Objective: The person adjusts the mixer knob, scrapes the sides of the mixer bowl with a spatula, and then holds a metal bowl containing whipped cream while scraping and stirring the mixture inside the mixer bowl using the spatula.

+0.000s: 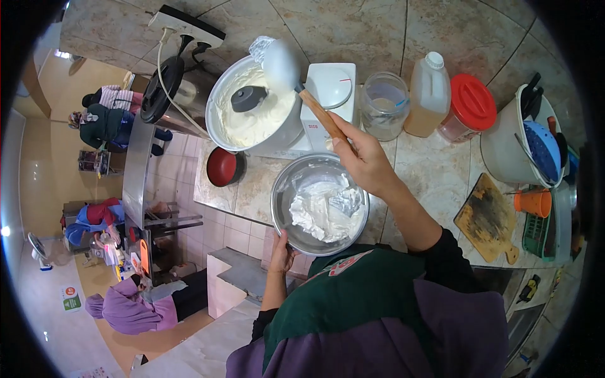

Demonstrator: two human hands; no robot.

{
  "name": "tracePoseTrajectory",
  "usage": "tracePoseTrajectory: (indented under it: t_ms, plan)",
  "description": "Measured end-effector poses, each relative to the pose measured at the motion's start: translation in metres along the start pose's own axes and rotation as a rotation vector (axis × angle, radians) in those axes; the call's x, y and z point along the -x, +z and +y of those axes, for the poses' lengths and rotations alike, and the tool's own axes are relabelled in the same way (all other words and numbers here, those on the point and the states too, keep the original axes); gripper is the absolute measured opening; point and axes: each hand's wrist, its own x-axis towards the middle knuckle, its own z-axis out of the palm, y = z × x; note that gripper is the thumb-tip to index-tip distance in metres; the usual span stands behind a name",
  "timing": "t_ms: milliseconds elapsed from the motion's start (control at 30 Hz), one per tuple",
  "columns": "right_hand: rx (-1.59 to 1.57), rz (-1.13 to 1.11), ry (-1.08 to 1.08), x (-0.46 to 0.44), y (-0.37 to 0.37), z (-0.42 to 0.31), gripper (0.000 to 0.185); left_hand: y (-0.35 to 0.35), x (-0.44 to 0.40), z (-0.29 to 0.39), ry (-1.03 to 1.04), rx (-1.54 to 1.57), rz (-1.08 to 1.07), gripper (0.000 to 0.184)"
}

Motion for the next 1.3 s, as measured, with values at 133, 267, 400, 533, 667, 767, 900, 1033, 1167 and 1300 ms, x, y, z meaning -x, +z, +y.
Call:
tracePoseTrajectory:
  t_ms: [133,267,400,533,667,767,900,1033,1167,1300]
  plan:
    - [0.004,-0.019,0.014,0.003,-0.001,-0.002,0.042,-0.003,-0.003,0.007,-0.057,0.075,-0.007,0.06]
    - [0.015,-0.024,-0.017,0.009,-0.004,-0.003,0.042,-0.004,0.002,0.019,-0.009,0.02,0.245,0.067]
    - [0.006,-0.06,0.031,0.014,-0.006,-0.008,0.043,-0.017,0.0,0.02,0.042,0.11,0.398,0.063]
    - [0.017,-0.076,0.03,0.018,-0.009,-0.008,0.044,-0.016,0.001,0.023,0.071,0.15,0.449,0.058]
    - [0.072,-0.065,-0.027,0.019,-0.011,-0.01,0.044,-0.011,-0.002,0.023,0.145,0.079,0.533,0.054]
    - [0.11,-0.066,0.0,0.021,-0.014,-0.018,0.044,-0.013,-0.006,0.023,0.265,-0.089,0.573,0.051]
    - [0.085,-0.048,0.014,0.022,-0.015,-0.015,0.044,0.02,-0.007,0.051,0.683,-0.59,0.602,0.038]
    - [0.074,-0.05,0.082,0.026,-0.022,-0.022,0.044,0.08,-0.015,0.098,1.182,-1.243,0.362,0.025]
    - [0.086,-0.029,0.084,0.03,-0.025,-0.026,0.044,0.144,-0.047,0.117,1.188,-1.532,0.198,0.016]
    - [0.09,0.002,0.05,0.034,-0.028,-0.029,0.043,0.187,-0.088,0.11,1.236,-1.695,0.178,0.018]
